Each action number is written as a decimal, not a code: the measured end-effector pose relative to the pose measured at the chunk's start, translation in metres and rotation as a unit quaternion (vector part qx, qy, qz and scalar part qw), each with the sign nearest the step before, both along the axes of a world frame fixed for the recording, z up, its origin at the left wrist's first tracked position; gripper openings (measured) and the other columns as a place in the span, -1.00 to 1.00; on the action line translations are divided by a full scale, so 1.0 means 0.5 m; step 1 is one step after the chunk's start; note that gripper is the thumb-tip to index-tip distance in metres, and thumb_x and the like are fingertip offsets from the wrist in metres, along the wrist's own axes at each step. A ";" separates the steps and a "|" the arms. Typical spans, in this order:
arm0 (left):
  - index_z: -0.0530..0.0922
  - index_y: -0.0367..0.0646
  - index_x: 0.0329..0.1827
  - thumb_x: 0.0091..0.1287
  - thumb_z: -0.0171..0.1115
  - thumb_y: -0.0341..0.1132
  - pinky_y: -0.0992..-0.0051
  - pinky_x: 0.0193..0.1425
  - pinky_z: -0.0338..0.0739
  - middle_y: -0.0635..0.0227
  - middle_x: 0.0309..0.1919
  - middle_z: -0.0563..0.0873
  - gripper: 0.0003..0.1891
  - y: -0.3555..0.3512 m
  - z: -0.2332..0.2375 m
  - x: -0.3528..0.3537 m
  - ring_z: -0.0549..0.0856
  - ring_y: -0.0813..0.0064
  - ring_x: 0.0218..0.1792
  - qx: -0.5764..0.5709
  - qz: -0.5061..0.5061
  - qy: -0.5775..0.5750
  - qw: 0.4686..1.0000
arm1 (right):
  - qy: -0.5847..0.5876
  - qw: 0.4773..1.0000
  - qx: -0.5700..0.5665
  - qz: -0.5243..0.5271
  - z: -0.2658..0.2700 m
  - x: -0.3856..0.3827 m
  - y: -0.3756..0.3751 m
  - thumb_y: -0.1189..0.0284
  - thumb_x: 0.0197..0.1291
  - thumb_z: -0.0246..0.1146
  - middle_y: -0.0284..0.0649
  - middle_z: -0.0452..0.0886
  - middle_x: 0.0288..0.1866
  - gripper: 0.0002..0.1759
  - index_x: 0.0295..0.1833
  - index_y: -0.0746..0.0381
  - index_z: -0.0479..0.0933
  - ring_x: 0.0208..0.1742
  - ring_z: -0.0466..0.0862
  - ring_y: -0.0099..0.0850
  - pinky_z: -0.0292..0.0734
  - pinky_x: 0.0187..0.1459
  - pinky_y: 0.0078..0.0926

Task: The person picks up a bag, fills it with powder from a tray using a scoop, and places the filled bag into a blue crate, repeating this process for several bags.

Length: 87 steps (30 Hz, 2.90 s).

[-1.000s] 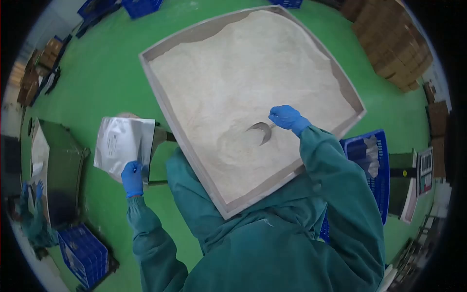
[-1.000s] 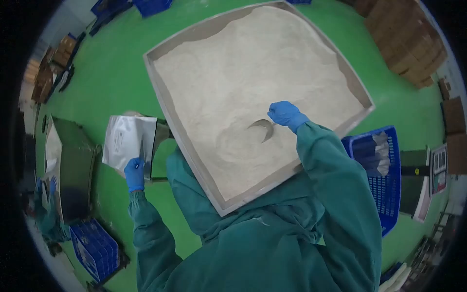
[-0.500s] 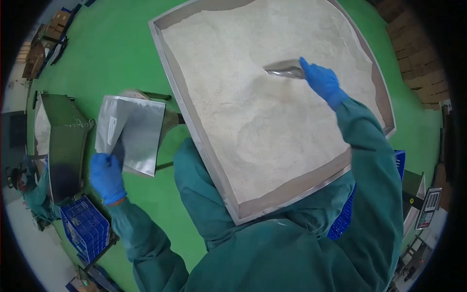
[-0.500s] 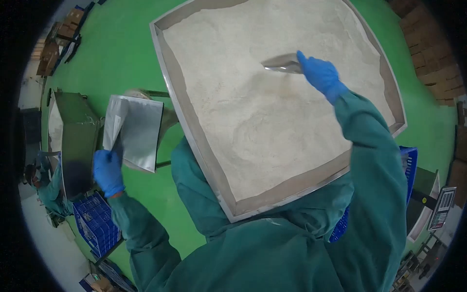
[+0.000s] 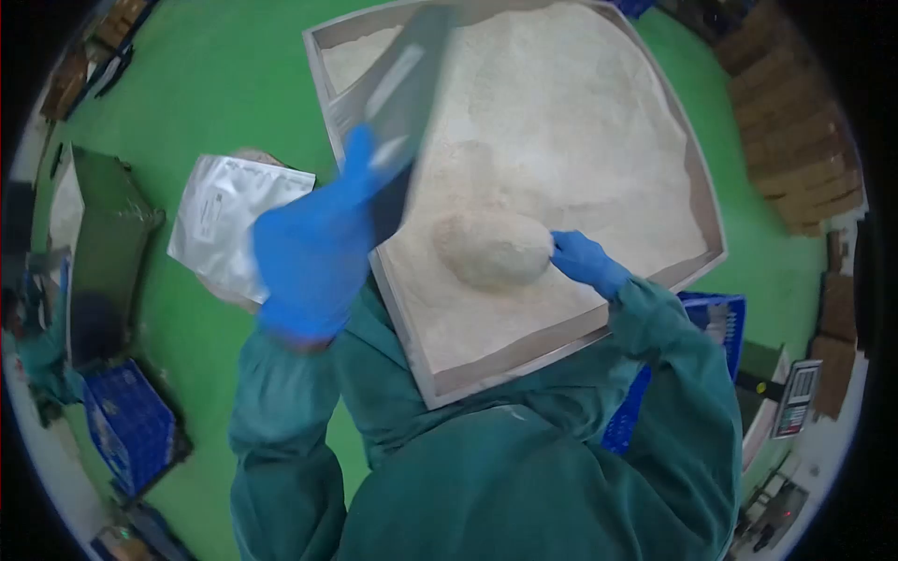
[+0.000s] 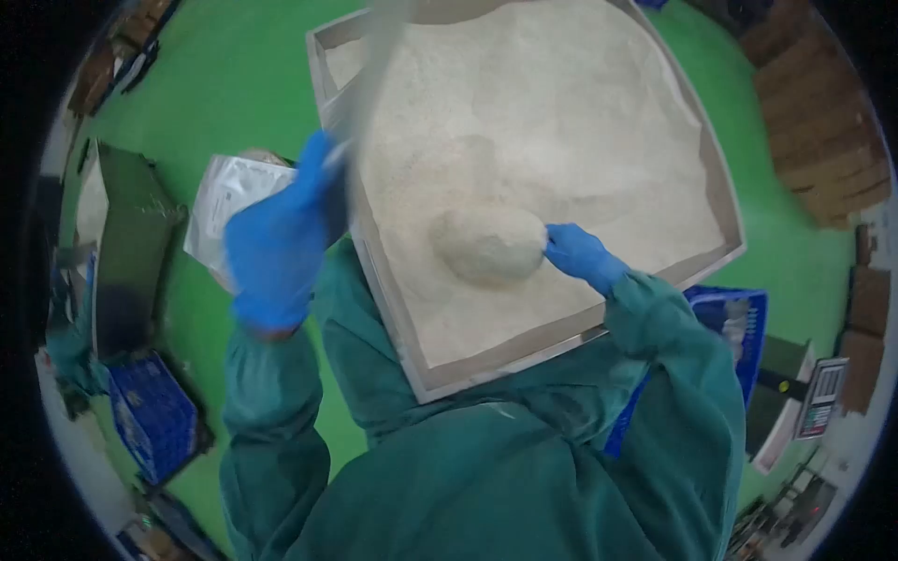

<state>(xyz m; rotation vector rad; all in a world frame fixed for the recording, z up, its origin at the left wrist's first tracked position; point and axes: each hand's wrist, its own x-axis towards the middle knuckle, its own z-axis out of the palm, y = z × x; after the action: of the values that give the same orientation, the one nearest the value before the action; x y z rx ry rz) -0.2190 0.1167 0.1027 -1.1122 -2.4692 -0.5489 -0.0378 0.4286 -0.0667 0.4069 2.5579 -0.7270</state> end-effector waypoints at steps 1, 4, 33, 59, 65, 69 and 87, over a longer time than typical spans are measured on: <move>0.45 0.01 0.17 0.22 0.14 -0.31 0.32 -0.60 0.42 0.26 -0.62 0.60 -0.59 0.041 -0.031 -0.005 0.61 0.27 -0.62 -0.032 0.011 -0.020 0.999 | -0.007 1.000 0.005 -0.017 0.076 0.015 0.004 0.25 0.14 0.00 0.02 0.61 -0.15 -0.65 -0.07 0.19 0.53 -0.09 0.57 0.01 0.47 -0.06 -0.14; 0.36 -0.04 0.22 0.25 0.08 -0.17 0.23 -0.53 0.47 0.25 -0.54 0.64 -0.54 0.174 -0.178 -0.020 0.64 0.19 -0.54 -0.002 -0.033 -0.078 0.996 | -0.005 0.997 0.078 -0.020 0.264 0.061 0.008 0.26 0.13 0.02 0.01 0.61 -0.15 -0.65 -0.07 0.20 0.54 -0.08 0.57 0.02 0.47 -0.06 -0.17; 0.61 -0.26 -0.30 0.30 0.03 -0.25 0.25 -0.19 0.50 0.06 -0.39 0.65 -0.74 0.210 -0.214 -0.089 0.61 0.06 -0.33 0.061 -0.029 -0.253 0.965 | 0.000 0.995 0.055 0.089 -0.235 -0.032 0.018 0.28 0.12 0.05 0.04 0.61 -0.32 -0.69 -0.07 0.18 0.48 -0.25 0.62 0.00 0.49 -0.19 -0.10; 0.57 -0.16 -0.45 0.27 0.02 -0.25 0.19 -0.28 0.50 0.08 -0.47 0.62 -0.77 0.225 -0.222 -0.055 0.60 0.07 -0.40 0.028 -0.069 -0.202 0.977 | 0.068 0.912 0.369 0.163 0.205 -0.033 0.155 0.40 0.08 0.10 -0.06 0.61 -0.40 -0.84 -0.38 0.19 0.58 -0.36 0.62 -0.12 0.50 -0.35 -0.16; 0.58 -0.21 -0.39 0.32 0.01 -0.22 0.24 -0.29 0.51 0.07 -0.48 0.63 -0.72 0.212 -0.201 -0.053 0.61 0.08 -0.43 0.017 -0.027 -0.234 0.972 | -0.017 0.995 0.065 0.072 -0.235 -0.002 -0.044 0.23 0.21 -0.03 0.01 0.62 -0.33 -0.67 -0.23 0.22 0.55 -0.25 0.60 0.04 0.48 -0.16 -0.08; 0.59 -0.25 -0.35 0.31 0.03 -0.23 0.23 -0.27 0.51 0.06 -0.45 0.63 -0.73 0.212 -0.219 -0.079 0.61 0.07 -0.40 0.081 -0.069 -0.204 0.973 | -0.034 0.999 0.003 0.013 -0.074 0.017 0.009 0.15 0.20 -0.03 0.03 0.60 -0.26 -0.62 -0.17 0.19 0.53 -0.17 0.58 0.04 0.45 -0.12 -0.11; 0.57 -0.11 -0.45 0.25 0.05 -0.18 0.19 -0.31 0.53 0.15 -0.48 0.63 -0.77 0.223 -0.216 -0.061 0.62 0.10 -0.39 0.051 0.014 -0.197 0.979 | 0.051 0.891 0.392 0.222 0.468 -0.168 0.003 0.24 0.20 0.00 -0.05 0.60 -0.32 -0.67 -0.30 0.23 0.57 -0.23 0.59 -0.07 0.49 -0.20 -0.20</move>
<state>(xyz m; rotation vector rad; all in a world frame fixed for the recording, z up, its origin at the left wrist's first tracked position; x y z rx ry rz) -0.2494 0.2282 -0.0053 -1.0057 -2.7424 -0.9550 -0.1218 0.4301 0.1671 -0.0004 2.7919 0.4893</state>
